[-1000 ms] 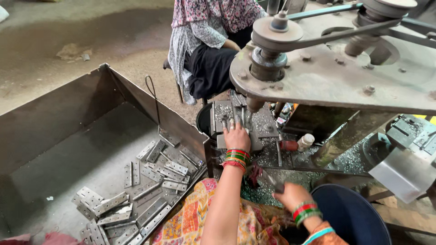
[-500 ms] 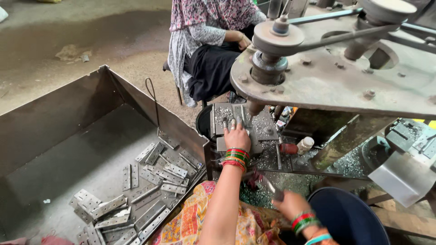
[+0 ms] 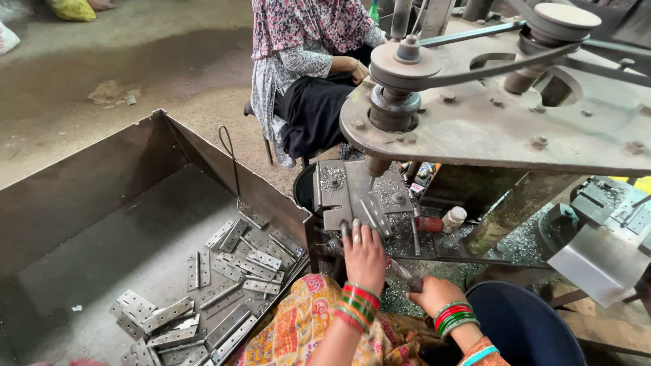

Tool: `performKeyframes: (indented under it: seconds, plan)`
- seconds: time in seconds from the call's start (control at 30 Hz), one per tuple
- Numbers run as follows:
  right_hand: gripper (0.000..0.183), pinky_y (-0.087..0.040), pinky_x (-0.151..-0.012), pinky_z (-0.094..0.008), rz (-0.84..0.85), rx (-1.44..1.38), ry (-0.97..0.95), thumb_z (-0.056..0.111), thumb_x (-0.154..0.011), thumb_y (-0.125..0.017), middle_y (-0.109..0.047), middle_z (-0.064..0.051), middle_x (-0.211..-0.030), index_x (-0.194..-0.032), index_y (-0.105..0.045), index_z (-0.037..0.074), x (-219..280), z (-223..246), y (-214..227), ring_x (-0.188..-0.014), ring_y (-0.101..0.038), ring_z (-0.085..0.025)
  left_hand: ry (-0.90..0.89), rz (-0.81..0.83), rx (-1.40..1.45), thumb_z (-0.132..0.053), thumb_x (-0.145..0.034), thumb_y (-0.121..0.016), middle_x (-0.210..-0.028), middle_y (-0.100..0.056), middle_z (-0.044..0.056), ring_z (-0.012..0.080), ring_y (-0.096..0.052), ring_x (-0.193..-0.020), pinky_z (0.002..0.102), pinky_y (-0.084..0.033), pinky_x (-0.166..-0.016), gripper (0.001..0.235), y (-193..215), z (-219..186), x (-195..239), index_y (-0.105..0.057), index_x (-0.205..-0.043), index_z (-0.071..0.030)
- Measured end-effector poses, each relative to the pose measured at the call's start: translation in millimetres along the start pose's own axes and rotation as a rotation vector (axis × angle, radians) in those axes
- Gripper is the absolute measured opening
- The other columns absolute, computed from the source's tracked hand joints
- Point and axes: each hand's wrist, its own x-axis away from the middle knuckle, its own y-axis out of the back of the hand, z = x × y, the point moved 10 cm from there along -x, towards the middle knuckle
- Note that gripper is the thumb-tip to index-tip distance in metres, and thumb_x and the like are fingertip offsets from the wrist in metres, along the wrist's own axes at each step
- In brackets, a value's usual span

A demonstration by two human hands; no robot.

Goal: The person takes metal hinge components from a large bin by hand, positions them one at a time under an industrial riveting or punching machine, and operates the machine using a lever to join the components together.

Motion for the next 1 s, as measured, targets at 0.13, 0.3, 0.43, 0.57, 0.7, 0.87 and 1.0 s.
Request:
performKeyframes:
  seconds: [0.13, 0.3, 0.43, 0.57, 0.7, 0.87, 1.0]
  plan:
    - [0.044, -0.059, -0.093, -0.044, -0.019, -0.047, -0.007, 0.052, -0.082, -0.073, -0.078, -0.015, -0.106, -0.105, -0.076, 0.015, -1.5, -2.8, -5.2, -0.102, -0.075, -0.034, -0.114, -0.255, 0.214, -0.034, -0.076, -0.071, -0.124, -0.06, 0.019, 0.0366, -0.045, -0.136, 0.061, -0.029, -0.108, 0.05, 15.7, 7.7, 13.8, -0.06, -0.112, -0.001]
    - [0.047, -0.057, -0.096, -0.044, -0.005, -0.071, -0.004, 0.055, -0.08, -0.075, -0.076, -0.012, -0.111, -0.108, -0.074, 0.017, -0.9, -3.0, -6.1, -0.107, -0.073, -0.032, -0.109, -0.356, 0.39, -0.017, -0.1, -0.062, -0.125, -0.062, 0.009, 0.028, -0.059, -0.119, 0.049, -0.043, -0.112, 0.022, 26.0, 13.6, -0.3, -0.06, -0.119, -0.006]
    - [0.051, -0.057, -0.097, -0.043, 0.021, -0.014, 0.007, 0.056, -0.083, -0.073, -0.076, -0.013, -0.11, -0.112, -0.071, 0.015, 0.2, 0.2, -6.9, -0.107, -0.073, -0.032, -0.065, -0.637, 0.119, -0.016, -0.096, -0.06, -0.121, -0.063, 0.011, 0.0286, -0.06, -0.1, 0.05, -0.047, -0.092, 0.017, 63.1, 9.2, -6.5, -0.061, -0.112, -0.01]
    - [0.048, -0.058, -0.095, -0.043, -0.011, -0.041, -0.022, 0.053, -0.083, -0.073, -0.077, -0.015, -0.108, -0.109, -0.074, 0.013, 6.4, -3.7, -1.5, -0.104, -0.074, -0.033, 0.007, -0.151, 0.094, -0.015, -0.09, -0.057, -0.12, -0.062, 0.01, 0.0297, -0.06, -0.108, 0.053, -0.045, -0.09, 0.025, -1.9, 22.9, -39.5, -0.064, -0.113, -0.009]
    - [0.049, -0.058, -0.095, -0.043, 0.028, -0.062, 0.0, 0.054, -0.081, -0.074, -0.077, -0.015, -0.106, -0.107, -0.073, 0.013, -0.6, 1.1, -1.9, -0.103, -0.075, -0.033, 0.042, -0.313, 0.033, -0.02, -0.092, -0.055, -0.139, -0.057, 0.02, 0.0347, -0.052, -0.126, 0.049, -0.039, -0.103, 0.049, 2.9, 33.1, -30.5, -0.059, -0.133, 0.008]
    - [0.049, -0.057, -0.094, -0.045, 0.004, -0.085, -0.001, 0.053, -0.078, -0.077, -0.076, -0.015, -0.107, -0.105, -0.074, 0.013, -4.9, -5.7, -10.2, -0.105, -0.072, -0.034, 0.067, -0.2, -0.053, -0.02, -0.085, -0.055, -0.145, -0.052, 0.022, 0.0356, -0.044, -0.137, 0.055, -0.029, -0.114, 0.051, -3.9, 18.0, -22.3, -0.06, -0.129, 0.006]
    - [0.05, -0.058, -0.094, -0.044, -0.023, -0.041, -0.002, 0.054, -0.077, -0.077, -0.077, -0.015, -0.105, -0.105, -0.075, 0.013, -6.0, -5.4, -11.1, -0.103, -0.074, -0.034, 0.116, -0.078, 0.028, -0.016, -0.093, -0.052, -0.141, -0.055, 0.018, 0.0351, -0.045, -0.141, 0.057, -0.032, -0.114, 0.046, -26.4, 26.2, -40.1, -0.061, -0.132, 0.006]
